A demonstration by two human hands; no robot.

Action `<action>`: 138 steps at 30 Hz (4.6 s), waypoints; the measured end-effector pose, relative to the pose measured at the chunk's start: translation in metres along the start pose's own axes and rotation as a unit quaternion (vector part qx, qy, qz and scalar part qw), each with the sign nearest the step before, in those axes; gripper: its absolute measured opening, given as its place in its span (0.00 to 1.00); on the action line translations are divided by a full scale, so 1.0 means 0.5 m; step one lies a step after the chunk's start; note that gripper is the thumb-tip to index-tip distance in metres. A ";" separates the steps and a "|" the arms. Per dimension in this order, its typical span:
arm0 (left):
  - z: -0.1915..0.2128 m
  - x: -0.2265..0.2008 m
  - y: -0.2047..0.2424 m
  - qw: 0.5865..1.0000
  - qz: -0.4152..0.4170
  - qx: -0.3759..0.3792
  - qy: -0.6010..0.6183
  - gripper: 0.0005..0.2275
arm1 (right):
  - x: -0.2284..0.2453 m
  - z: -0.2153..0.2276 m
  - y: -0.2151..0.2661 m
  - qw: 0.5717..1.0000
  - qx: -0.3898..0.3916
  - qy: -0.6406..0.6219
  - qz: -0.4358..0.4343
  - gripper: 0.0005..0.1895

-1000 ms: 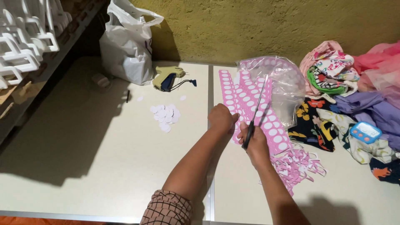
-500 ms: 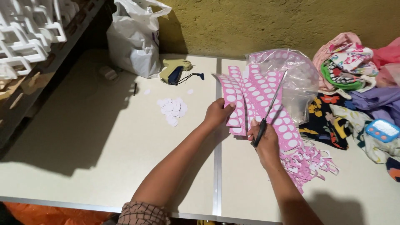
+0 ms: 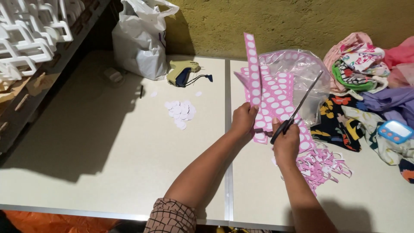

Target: Cutting circular shapes from strips of pink paper using scissors.

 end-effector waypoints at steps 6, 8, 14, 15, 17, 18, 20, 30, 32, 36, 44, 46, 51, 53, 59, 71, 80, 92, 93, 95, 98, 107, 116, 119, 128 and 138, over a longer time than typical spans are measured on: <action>0.059 0.042 -0.001 0.997 -0.033 -0.062 -0.033 0.15 | 0.028 0.018 0.026 1.000 0.012 -0.005 0.022 0.20; 0.087 -0.043 0.047 0.974 0.091 -0.052 0.201 0.12 | 0.054 0.023 0.037 0.999 0.010 -0.019 0.038 0.19; 0.184 0.010 0.044 0.929 0.018 -0.114 0.351 0.13 | 0.104 0.020 0.107 0.980 0.083 -0.146 0.104 0.12; 0.218 0.013 0.049 0.920 0.005 -0.136 0.367 0.15 | 0.104 0.002 0.119 0.967 0.127 -0.195 0.107 0.11; 0.270 -0.027 0.088 0.903 -0.016 -0.174 0.392 0.15 | 0.102 -0.025 0.158 0.952 0.195 -0.227 0.069 0.13; 0.300 -0.045 0.109 0.884 -0.036 -0.208 0.416 0.15 | 0.100 -0.046 0.182 0.931 0.258 -0.255 0.028 0.15; 0.330 -0.088 0.150 0.886 -0.004 -0.209 0.413 0.11 | 0.093 -0.074 0.213 0.915 0.335 -0.225 0.019 0.19; 0.316 -0.015 0.157 0.934 -0.021 -0.088 0.347 0.15 | 0.072 -0.130 0.317 0.781 0.587 -0.205 -0.056 0.37; 0.308 -0.024 0.171 0.940 -0.026 -0.079 0.332 0.15 | 0.065 -0.133 0.312 0.787 0.585 -0.192 -0.043 0.40; 0.311 -0.015 0.189 0.955 0.043 -0.101 0.277 0.22 | 0.053 -0.136 0.302 0.784 0.588 -0.198 -0.028 0.37; 0.316 -0.006 0.182 0.954 0.079 -0.104 0.271 0.27 | 0.036 -0.139 0.283 0.798 0.591 -0.120 0.003 0.46; 0.308 0.001 0.187 0.953 0.099 -0.094 0.270 0.26 | 0.033 -0.140 0.283 0.794 0.597 -0.115 0.004 0.45; 0.298 0.022 0.186 0.953 0.114 -0.081 0.269 0.22 | 0.036 -0.138 0.283 0.786 0.609 -0.096 0.047 0.45; 0.295 0.027 0.185 0.951 0.110 -0.079 0.279 0.21 | 0.029 -0.143 0.280 0.788 0.608 -0.089 0.043 0.46; 0.291 0.008 0.193 0.946 0.123 -0.072 0.292 0.22 | 0.036 -0.141 0.271 0.794 0.596 -0.090 0.076 0.43; 0.289 0.010 0.195 0.941 0.106 -0.063 0.315 0.20 | 0.039 -0.141 0.264 0.800 0.594 -0.069 0.045 0.50; 0.289 0.006 0.193 0.944 0.103 -0.047 0.309 0.20 | 0.037 -0.142 0.262 0.801 0.587 -0.084 0.080 0.46; 0.289 0.008 0.196 0.934 0.130 -0.065 0.328 0.22 | 0.032 -0.144 0.258 0.813 0.574 -0.077 0.059 0.41; 0.289 0.008 0.196 0.935 0.130 -0.064 0.324 0.22 | 0.027 -0.145 0.257 0.811 0.576 -0.088 0.045 0.40; 0.289 0.012 0.194 0.931 0.124 -0.062 0.336 0.21 | 0.031 -0.142 0.257 0.811 0.576 -0.093 0.045 0.39; 0.289 0.015 0.194 0.927 0.119 -0.062 0.349 0.20 | 0.036 -0.140 0.256 0.813 0.572 -0.103 0.039 0.37; 0.287 0.006 0.192 0.935 0.111 -0.053 0.334 0.21 | 0.029 -0.141 0.251 0.819 0.562 -0.116 0.030 0.37; 0.288 -0.004 0.196 0.934 0.117 -0.049 0.333 0.23 | 0.037 -0.130 0.250 0.825 0.551 -0.117 0.033 0.34; 0.287 -0.002 0.194 0.935 0.106 -0.043 0.335 0.22 | 0.035 -0.130 0.247 0.830 0.546 -0.110 0.026 0.34; 0.284 0.000 0.198 0.924 0.140 -0.053 0.351 0.23 | 0.033 -0.128 0.246 0.838 0.537 -0.098 0.010 0.29; 0.283 0.003 0.193 0.929 0.115 -0.044 0.348 0.22 | 0.040 -0.123 0.247 0.833 0.539 -0.121 0.017 0.18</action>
Point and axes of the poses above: each hand's wrist, its own y-axis away from the middle knuckle, its own z-axis out of the back of the hand, x = y × z, the point moved 6 cm from there along -y, towards the middle knuckle, and after that the axes turned 13 degrees about y, right-handed, at the moved point
